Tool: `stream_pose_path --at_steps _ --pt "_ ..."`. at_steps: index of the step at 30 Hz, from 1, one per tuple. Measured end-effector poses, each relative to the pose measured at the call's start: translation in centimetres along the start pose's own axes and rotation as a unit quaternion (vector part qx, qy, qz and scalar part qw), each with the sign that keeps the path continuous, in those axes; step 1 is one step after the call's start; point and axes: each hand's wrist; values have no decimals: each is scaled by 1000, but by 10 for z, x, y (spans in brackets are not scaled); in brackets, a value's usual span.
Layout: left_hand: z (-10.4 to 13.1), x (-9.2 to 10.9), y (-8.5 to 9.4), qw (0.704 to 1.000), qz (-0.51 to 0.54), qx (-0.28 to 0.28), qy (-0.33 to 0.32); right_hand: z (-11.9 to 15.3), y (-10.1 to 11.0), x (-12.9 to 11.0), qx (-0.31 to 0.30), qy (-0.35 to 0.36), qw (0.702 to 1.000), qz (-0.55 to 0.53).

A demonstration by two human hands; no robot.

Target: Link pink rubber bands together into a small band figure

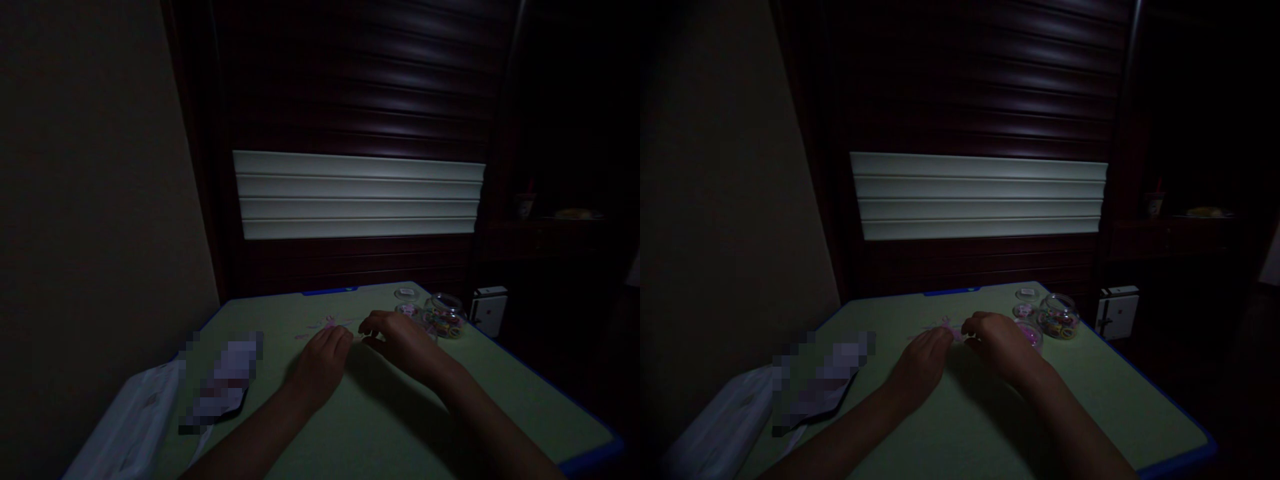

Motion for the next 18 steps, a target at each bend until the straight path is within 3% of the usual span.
stream_pose_path --at_steps 6,18 --pt "0 0 1 999 9 -32 9 -1 0 -2 -3 -1 1000 5" --pt "-2 1 2 999 10 -32 6 -1 9 -7 -32 -25 998 49"
Point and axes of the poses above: each hand's wrist, its own z-axis away from the middle knuckle, its own y-axis out of the back of the hand, x = y × z, and after that the axes turned 7 degrees about y, right-handed
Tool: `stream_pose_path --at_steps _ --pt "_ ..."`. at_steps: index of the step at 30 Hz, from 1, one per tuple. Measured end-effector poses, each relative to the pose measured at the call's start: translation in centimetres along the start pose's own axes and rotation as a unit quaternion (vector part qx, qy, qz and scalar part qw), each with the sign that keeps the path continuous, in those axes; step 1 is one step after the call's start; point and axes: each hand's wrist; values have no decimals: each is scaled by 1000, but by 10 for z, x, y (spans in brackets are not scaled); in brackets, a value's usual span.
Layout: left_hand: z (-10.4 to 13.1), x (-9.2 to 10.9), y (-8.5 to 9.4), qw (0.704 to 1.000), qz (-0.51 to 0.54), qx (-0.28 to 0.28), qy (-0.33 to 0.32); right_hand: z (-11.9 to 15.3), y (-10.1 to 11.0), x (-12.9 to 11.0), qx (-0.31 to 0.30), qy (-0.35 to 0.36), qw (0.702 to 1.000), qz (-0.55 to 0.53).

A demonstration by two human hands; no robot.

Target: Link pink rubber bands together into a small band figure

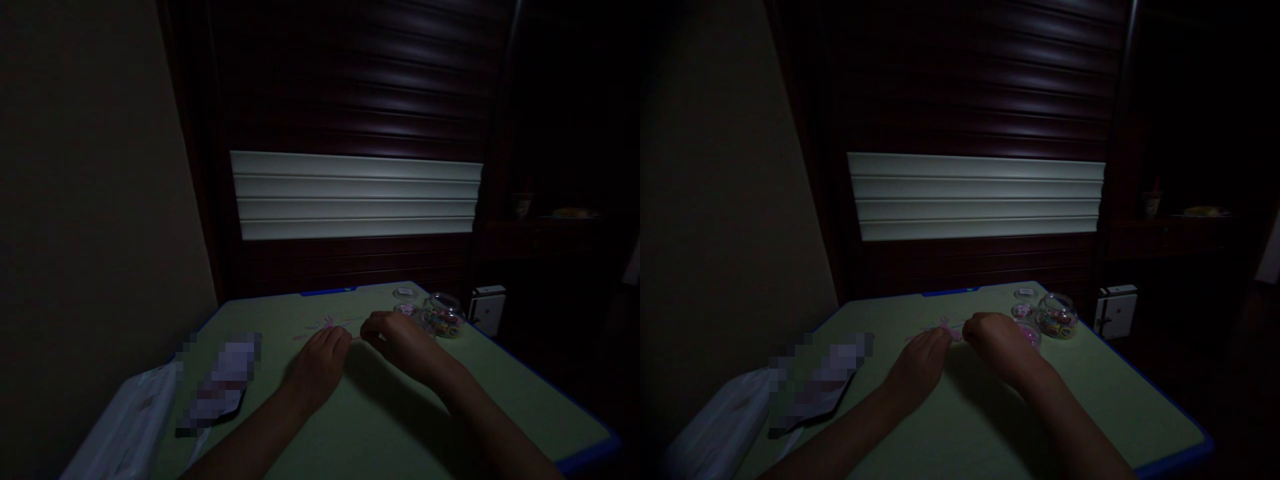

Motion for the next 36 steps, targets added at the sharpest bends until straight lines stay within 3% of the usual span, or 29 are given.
stream_pose_path --at_steps 7,13,23,30,36 --pt "0 -1 -2 1000 -16 0 -6 10 19 15 -16 -79 994 72" --pt "0 -1 -1 1000 -23 4 -5 21 34 33 -36 -185 972 142" --pt "0 -3 -4 1000 -26 5 -8 27 38 31 -66 -265 946 173" --pt "1 -4 -5 999 -35 15 -8 30 37 32 -66 -276 946 156" --pt "0 -3 -3 999 -40 -2 -1 26 33 36 -42 -240 956 162"
Point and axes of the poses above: each hand's wrist, its own z-axis away from the middle knuckle, its own y-axis out of the back of the hand, x = y × z, and after that the axes turned 7 degrees about y, right-handed
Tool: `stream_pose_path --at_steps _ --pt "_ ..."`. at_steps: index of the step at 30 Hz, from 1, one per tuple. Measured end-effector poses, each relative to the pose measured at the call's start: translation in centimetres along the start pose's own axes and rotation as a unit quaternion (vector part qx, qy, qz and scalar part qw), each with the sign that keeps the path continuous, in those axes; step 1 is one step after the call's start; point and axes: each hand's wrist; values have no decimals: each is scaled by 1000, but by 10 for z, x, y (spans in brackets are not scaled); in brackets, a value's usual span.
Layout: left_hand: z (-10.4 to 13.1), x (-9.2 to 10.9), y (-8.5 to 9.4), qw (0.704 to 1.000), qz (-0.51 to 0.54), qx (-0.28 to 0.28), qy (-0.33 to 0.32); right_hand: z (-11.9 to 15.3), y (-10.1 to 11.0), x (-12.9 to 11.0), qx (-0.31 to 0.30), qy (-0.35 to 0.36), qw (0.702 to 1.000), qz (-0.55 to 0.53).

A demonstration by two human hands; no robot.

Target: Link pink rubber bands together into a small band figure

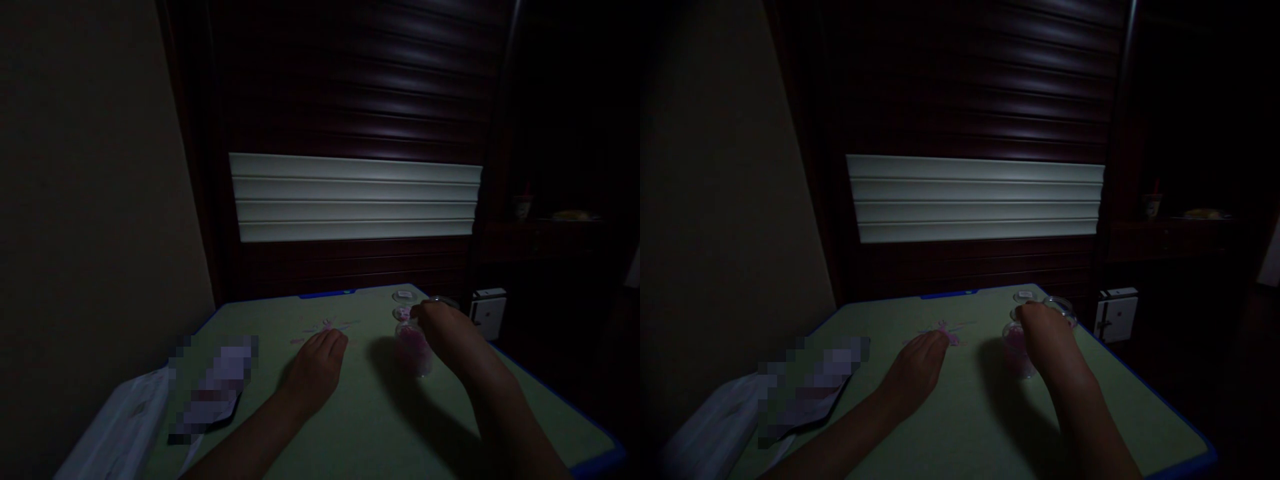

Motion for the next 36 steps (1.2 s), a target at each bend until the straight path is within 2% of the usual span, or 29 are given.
stream_pose_path --at_steps 8,15,19,25,30,36 --pt "-3 1 7 996 15 -72 44 -5 4 -27 25 87 996 3" --pt "-1 -15 7 986 31 -106 122 -9 -10 -44 8 163 986 -16" --pt "5 -28 5 981 41 -138 127 -6 -13 -53 -3 190 981 -44" --pt "10 -36 4 977 -23 -172 123 -3 -23 -63 -44 236 966 -100" --pt "11 -36 4 967 -64 -210 130 -3 -26 -66 -59 249 959 -122" --pt "12 -42 4 961 -76 -218 153 -3 -25 -65 -59 236 959 -146"
Point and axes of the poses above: each hand's wrist, its own z-axis away from the middle knuckle, its own y-axis out of the back of the hand, x = y × z, and after that the axes turned 7 degrees about y, right-handed
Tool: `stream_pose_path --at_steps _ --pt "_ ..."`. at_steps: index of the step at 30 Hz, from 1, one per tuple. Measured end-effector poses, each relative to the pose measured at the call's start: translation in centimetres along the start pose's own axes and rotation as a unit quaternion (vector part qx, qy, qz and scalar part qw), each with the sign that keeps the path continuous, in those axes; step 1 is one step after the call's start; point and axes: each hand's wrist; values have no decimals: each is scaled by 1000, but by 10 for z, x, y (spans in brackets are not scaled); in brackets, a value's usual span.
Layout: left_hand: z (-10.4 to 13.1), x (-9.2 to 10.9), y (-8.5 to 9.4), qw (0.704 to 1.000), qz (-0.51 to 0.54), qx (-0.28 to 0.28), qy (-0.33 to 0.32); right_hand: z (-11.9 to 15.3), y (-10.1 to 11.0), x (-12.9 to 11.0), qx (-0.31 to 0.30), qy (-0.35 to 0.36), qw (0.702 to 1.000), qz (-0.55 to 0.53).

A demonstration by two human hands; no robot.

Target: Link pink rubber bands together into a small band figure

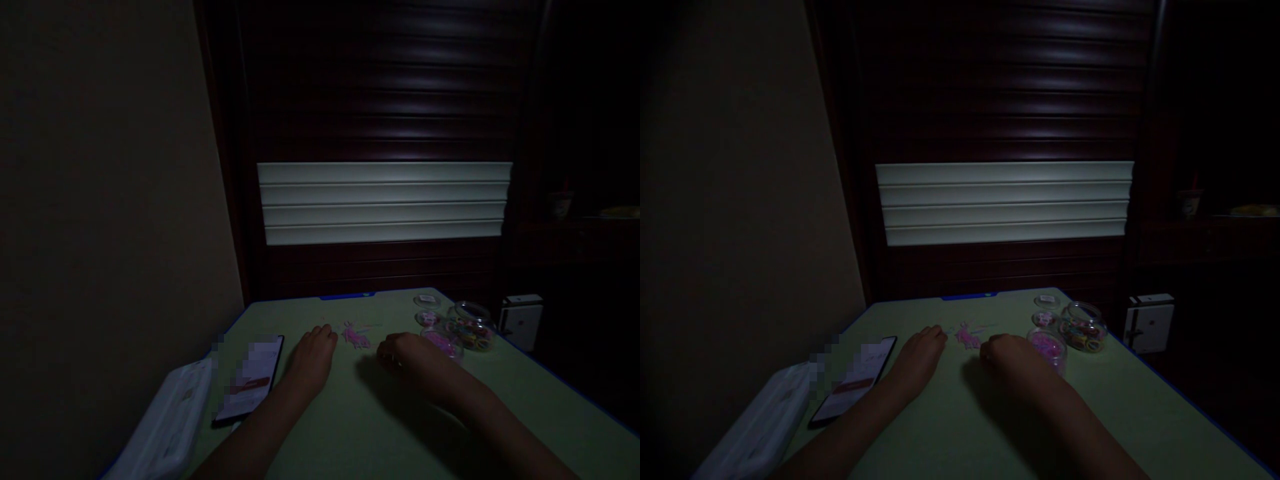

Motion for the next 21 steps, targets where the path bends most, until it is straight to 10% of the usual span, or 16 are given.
stream_pose_path --at_steps 21 --pt "-3 -7 5 991 0 -35 127 2 0 2 -6 3 1000 -5"
Point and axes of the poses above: each hand's wrist, its own z-axis away from the middle knuckle, its own y-axis out of the back of the hand, x = y × z, and after that the axes turned 7 degrees about y, right-handed
